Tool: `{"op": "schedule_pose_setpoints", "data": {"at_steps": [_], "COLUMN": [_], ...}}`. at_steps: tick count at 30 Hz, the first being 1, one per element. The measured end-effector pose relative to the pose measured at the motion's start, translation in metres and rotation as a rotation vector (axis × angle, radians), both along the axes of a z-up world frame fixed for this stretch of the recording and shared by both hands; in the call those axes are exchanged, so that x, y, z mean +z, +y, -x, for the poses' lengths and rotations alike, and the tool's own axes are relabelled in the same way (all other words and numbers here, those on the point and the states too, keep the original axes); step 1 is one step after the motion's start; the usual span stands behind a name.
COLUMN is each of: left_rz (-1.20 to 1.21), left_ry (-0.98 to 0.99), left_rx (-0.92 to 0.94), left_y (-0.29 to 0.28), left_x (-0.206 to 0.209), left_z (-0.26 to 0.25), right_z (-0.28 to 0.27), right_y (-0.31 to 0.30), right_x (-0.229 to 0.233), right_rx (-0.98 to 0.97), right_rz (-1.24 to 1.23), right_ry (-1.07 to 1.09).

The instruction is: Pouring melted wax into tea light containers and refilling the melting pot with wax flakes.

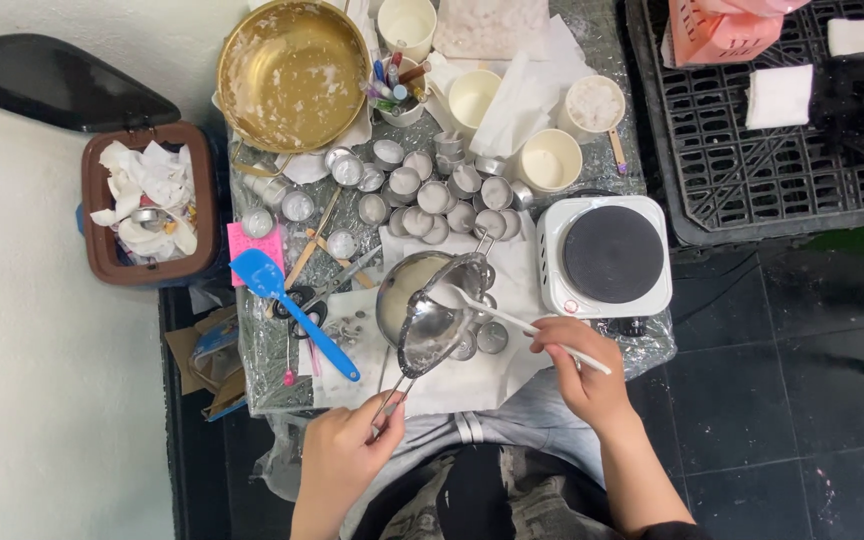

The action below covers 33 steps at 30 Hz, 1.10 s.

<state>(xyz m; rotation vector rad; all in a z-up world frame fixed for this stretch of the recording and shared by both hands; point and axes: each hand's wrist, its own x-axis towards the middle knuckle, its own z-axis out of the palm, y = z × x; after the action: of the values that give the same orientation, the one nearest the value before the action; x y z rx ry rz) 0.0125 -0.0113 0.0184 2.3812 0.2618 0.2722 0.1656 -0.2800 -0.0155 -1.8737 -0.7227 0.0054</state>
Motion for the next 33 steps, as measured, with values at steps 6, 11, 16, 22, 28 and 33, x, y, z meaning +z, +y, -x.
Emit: {"op": "schedule_pose_setpoints", "data": {"at_steps": [6,11,16,22,28,33], "left_rz": [0.01,0.021,0.074,0.076,0.122,0.073], "left_ry": [0.032,0.038,0.123,0.127,0.125,0.023], "left_rx": [-0.039,-0.03,0.017,0.176,0.229,0.184], "left_y": [-0.005,-0.006,0.0,0.014,0.02,0.025], "left_x": [-0.008,-0.009,-0.008,-0.015,-0.015,-0.017], "left_z": [-0.004,-0.008,-0.005,0.009,0.014,0.014], "right_z": [0.021,0.026,0.026,0.038,0.041,0.039], "right_y": [-0.016,-0.022,-0.047,-0.081,-0.076,-0.072], "right_x": [-0.051,-0.065,-0.051,-0.042,-0.003,0.011], "right_rx": [-0.075,-0.183,-0.234,-0.203,-0.125,-0.081], "right_rz": [-0.2,-0.377,-0.434,-0.377,-0.105,-0.056], "right_ry": [0.439,0.693,0.718,0.357,0.053,-0.117]}}
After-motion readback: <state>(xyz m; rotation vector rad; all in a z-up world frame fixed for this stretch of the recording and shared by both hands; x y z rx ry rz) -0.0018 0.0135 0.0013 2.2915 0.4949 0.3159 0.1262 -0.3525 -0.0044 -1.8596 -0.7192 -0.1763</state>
